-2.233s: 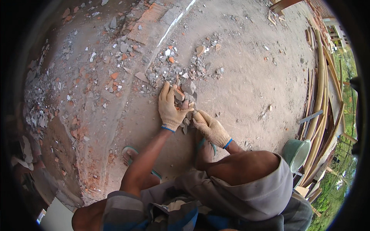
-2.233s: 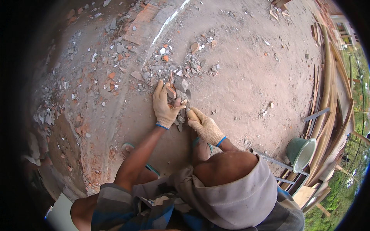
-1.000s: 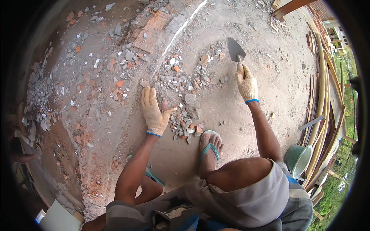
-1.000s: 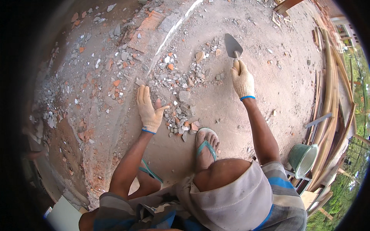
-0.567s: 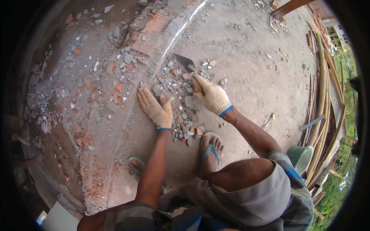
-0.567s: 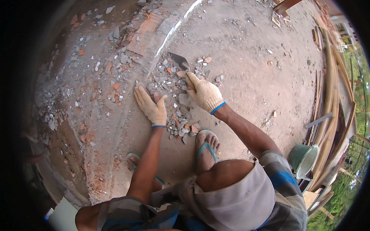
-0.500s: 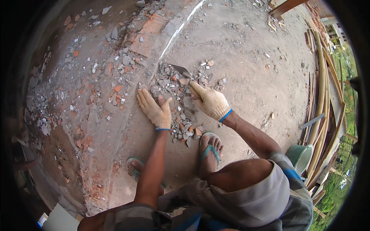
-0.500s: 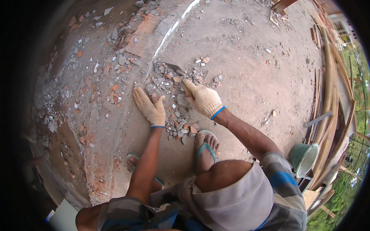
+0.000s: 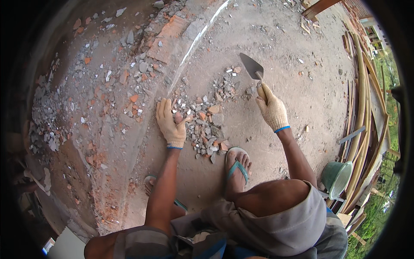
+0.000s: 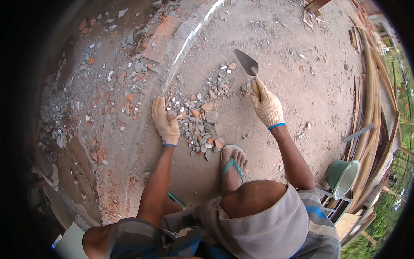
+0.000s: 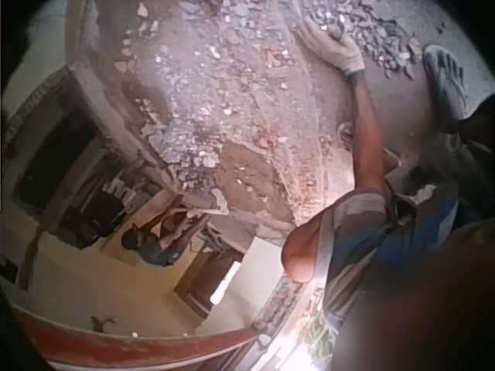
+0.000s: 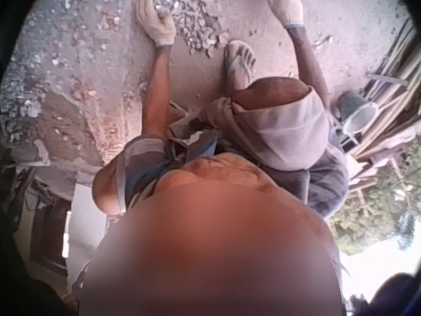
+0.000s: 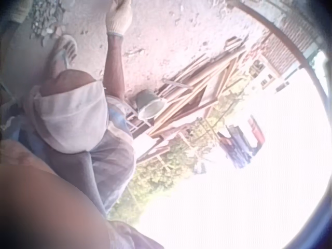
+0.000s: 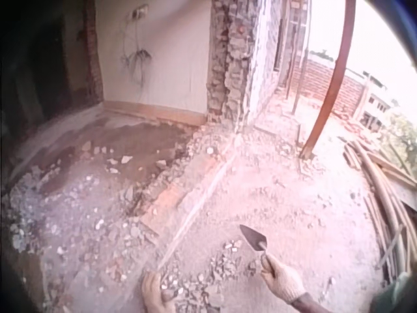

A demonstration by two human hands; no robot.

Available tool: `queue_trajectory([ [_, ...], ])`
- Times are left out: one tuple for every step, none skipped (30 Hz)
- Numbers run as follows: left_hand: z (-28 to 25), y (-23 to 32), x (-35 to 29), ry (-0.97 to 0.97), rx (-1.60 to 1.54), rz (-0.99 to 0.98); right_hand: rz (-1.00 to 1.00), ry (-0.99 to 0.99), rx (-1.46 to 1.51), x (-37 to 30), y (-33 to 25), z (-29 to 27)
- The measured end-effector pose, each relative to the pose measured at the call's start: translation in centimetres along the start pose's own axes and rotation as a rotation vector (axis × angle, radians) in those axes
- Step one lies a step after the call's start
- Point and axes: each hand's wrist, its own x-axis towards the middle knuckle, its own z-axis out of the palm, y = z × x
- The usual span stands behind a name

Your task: The person uses a trowel to scrape and gather broken tiles and bricks from a concrete floor. They repeatedly sweep debris into a central pile and occasionally use their gloved hands to adjust larger pieces. The task continues until the visible area is cleared of loose fragments.

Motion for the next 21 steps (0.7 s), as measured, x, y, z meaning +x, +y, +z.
queue_trajectory([
  [0.1,0.2,-0.1,-0.033,0.006,0.002,0.014,0.01,0.03,0.2,0.2,0.3],
  [0.1,0.5,-0.2,-0.067,0.009,0.003,0.044,0.032,0.057,0.2,0.3,0.6],
  [0.2,0.7,-0.2,-0.098,0.013,0.001,0.027,-0.022,0.104,-0.1,0.1,1.0],
  [0.2,0.9,-0.4,-0.074,0.011,0.013,0.025,-0.066,0.142,-0.8,-0.3,1.4],
  [0.2,1.0,-0.4,-0.098,0.019,-0.029,0.02,-0.109,0.179,-1.7,-0.9,1.8],
  [0.2,1.1,-0.4,-0.106,0.027,-0.043,0.053,-0.179,0.22,-2.8,-1.6,2.2],
  [0.2,1.2,-0.4,-0.115,0.035,-0.06,0.049,-0.233,0.267,-3.9,-2.3,2.6],
  [0.2,1.3,-0.3,-0.107,0.032,-0.054,0.047,-0.29,0.314,-5.0,-3.2,3.1],
  [0.3,1.5,-0.3,-0.108,0.017,-0.071,0.048,-0.35,0.36,-5.9,-4.1,3.5],
  [0.3,1.7,-0.3,-0.11,0.002,-0.086,0.053,-0.391,0.384,-6.5,-5.1,4.1],
  [0.4,2.0,-0.3,-0.12,-0.027,-0.126,0.053,-0.429,0.407,-7.0,-6.1,4.6],
  [0.5,2.4,-0.5,-0.111,-0.09,-0.151,0.052,-0.461,0.437,-7.2,-7.0,5.2],
  [0.6,2.8,-0.6,-0.108,-0.105,-0.169,0.056,-0.481,0.447,-7.5,-7.9,5.6],
  [0.7,3.3,-0.8,-0.104,-0.126,-0.184,0.058,-0.495,0.463,-7.6,-8.6,6.0],
  [0.7,3.7,-1.0,-0.101,-0.147,-0.199,0.061,-0.512,0.453,-7.7,-9.3,6.3],
  [0.9,4.1,-1.0,-0.085,-0.131,-0.262,0.201,-0.618,0.553,-7.9,-9.8,6.4],
  [0.9,4.5,-1.2,-0.053,-0.15,-0.285,0.201,-0.624,0.61,-8.1,-10.3,6.5],
  [1.0,4.8,-1.2,-0.039,-0.173,-0.33,0.201,-0.63,0.663,-8.4,-10.7,6.5],
  [1.0,5.0,-1.2,-0.024,-0.199,-0.373,0.224,-0.635,0.678,-8.7,-11.1,6.3],
  [1.0,5.3,-1.1,-0.003,-0.23,-0.394,0.213,-0.646,0.719,-9.1,-11.6,6.0],
  [1.0,5.6,-1.0,-0.001,-0.265,-0.462,0.224,-0.659,0.723,-9.5,-12.2,5.5],
])
